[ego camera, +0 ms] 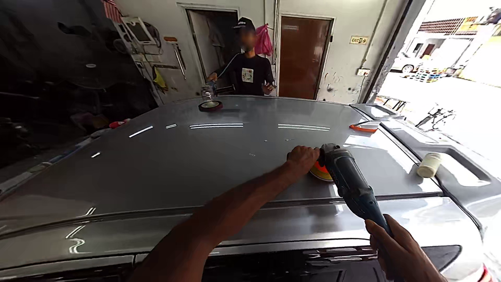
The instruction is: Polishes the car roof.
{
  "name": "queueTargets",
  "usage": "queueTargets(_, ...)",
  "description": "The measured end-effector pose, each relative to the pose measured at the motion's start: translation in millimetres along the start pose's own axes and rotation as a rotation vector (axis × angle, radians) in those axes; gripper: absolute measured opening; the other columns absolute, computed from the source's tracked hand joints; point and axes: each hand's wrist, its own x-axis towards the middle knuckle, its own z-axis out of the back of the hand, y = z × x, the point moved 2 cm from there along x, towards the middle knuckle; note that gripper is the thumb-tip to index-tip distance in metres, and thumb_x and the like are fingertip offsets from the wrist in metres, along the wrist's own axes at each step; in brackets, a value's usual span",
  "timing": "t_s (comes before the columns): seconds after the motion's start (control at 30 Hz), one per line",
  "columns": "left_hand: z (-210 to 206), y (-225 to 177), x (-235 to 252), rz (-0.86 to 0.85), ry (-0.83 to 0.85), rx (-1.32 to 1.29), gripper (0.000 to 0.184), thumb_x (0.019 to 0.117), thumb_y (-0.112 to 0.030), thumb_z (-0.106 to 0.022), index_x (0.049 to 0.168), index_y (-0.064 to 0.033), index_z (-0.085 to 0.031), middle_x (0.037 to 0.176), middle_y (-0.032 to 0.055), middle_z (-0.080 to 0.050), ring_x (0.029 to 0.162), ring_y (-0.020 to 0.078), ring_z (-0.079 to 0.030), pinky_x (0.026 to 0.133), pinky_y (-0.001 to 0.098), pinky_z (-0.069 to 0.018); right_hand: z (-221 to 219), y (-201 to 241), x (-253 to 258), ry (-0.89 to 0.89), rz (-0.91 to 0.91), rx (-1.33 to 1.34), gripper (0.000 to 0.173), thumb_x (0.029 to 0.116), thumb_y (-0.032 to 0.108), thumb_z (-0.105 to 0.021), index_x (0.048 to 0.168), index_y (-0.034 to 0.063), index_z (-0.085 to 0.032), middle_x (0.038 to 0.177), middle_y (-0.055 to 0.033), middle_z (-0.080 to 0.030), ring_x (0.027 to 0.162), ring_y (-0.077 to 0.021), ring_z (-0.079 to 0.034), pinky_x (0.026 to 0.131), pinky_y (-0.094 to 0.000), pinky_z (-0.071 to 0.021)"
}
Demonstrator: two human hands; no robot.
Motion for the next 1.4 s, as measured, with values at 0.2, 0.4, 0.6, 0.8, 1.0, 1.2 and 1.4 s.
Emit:
queueTargets(0.2, 3.5, -92.5, 66.7, -0.177, 0.007, -0.045, 0.028, 0.1027, 0.000, -0.049, 0.128, -0.0044, -0.061, 0.104, 0.0204, -0.071, 0.100, 0.0388, -0.070, 0.085, 0.0527, -0.0557, 60.9, -35.3, -6.4, -0.152, -0.078, 0.031, 0.043, 0.1015, 0.047, -0.049, 0.116, 0.0072, -0.054, 0.073, -0.0069, -0.064, 0.046, -0.0214, -0.061, 0.042, -0.0397, -0.0562)
queueTargets(0.4, -0.2, -121.0, 106.2, -0.210, 0.015, -0.066, 0.030, 0.1006, 0.000, -0.054, 0.129, -0.0056, -0.061, 0.110, 0.0198, -0.071, 0.104, 0.0385, -0.069, 0.087, 0.0526, -0.0557, 88.8, -42.9, 12.9, -0.201, -0.097, 0.011, 0.039, 0.1022, 0.045, -0.049, 0.113, 0.0073, -0.054, 0.069, -0.0058, -0.062, 0.045, -0.0204, -0.060, 0.041, -0.0385, -0.0552)
queueTargets(0.6, -1.7, -66.1, 101.9, -0.146, 0.010, -0.039, 0.028, 0.1020, 0.000, -0.051, 0.128, -0.0043, -0.061, 0.108, 0.0200, -0.070, 0.103, 0.0382, -0.069, 0.085, 0.0527, -0.0555, 65.9, -19.1, 43.6, -0.107, -0.034, -0.025, 0.041, 0.1023, 0.046, -0.048, 0.113, 0.0078, -0.055, 0.069, -0.0061, -0.061, 0.044, -0.0206, -0.059, 0.039, -0.0389, -0.0537)
queueTargets(0.8, -7.0, 35.5, 54.7, 0.023, -0.011, -0.048, 0.025, 0.1010, 0.000, -0.053, 0.124, -0.0030, -0.061, 0.103, 0.0206, -0.071, 0.099, 0.0397, -0.070, 0.085, 0.0547, -0.0551, 5.1, 23.8, 74.2, 0.048, 0.036, -0.095, 0.041, 0.1021, 0.048, -0.049, 0.111, 0.0089, -0.055, 0.068, -0.0065, -0.062, 0.043, -0.0205, -0.060, 0.039, -0.0378, -0.0552)
queueTargets(1.0, -8.1, 125.9, -25.6, 0.208, 0.004, -0.012, 0.029, 0.0991, -0.008, -0.063, 0.128, -0.0033, -0.061, 0.105, 0.0203, -0.071, 0.100, 0.0403, -0.069, 0.085, 0.0554, -0.0549, -66.0, 64.2, 81.1, 0.251, 0.079, -0.134, 0.039, 0.1044, 0.048, -0.048, 0.110, 0.0094, -0.053, 0.069, -0.0064, -0.062, 0.043, -0.0192, -0.061, 0.040, -0.0355, -0.0562)
queueTargets(1.2, -9.2, 197.7, -113.4, 0.401, -0.009, 0.001, 0.032, 0.0979, -0.017, -0.068, 0.127, -0.0054, -0.062, 0.101, 0.0182, -0.071, 0.097, 0.0383, -0.071, 0.084, 0.0547, -0.0553, -137.6, 100.5, 75.1, 0.398, 0.138, -0.195, 0.035, 0.1066, 0.043, -0.048, 0.112, 0.0093, -0.051, 0.070, -0.0066, -0.062, 0.043, -0.0182, -0.061, 0.040, -0.0346, -0.0567)
queueTargets(1.4, -4.7, 242.5, -190.3, 0.533, 0.018, 0.007, 0.031, 0.1002, -0.016, -0.064, 0.129, -0.0049, -0.061, 0.102, 0.0192, -0.071, 0.098, 0.0393, -0.070, 0.084, 0.0554, -0.0543, -192.8, 126.7, 63.4, 0.523, 0.171, -0.269, 0.036, 0.1079, 0.045, -0.048, 0.115, 0.0097, -0.050, 0.074, -0.0071, -0.063, 0.047, -0.0183, -0.063, 0.044, -0.0345, -0.0586)
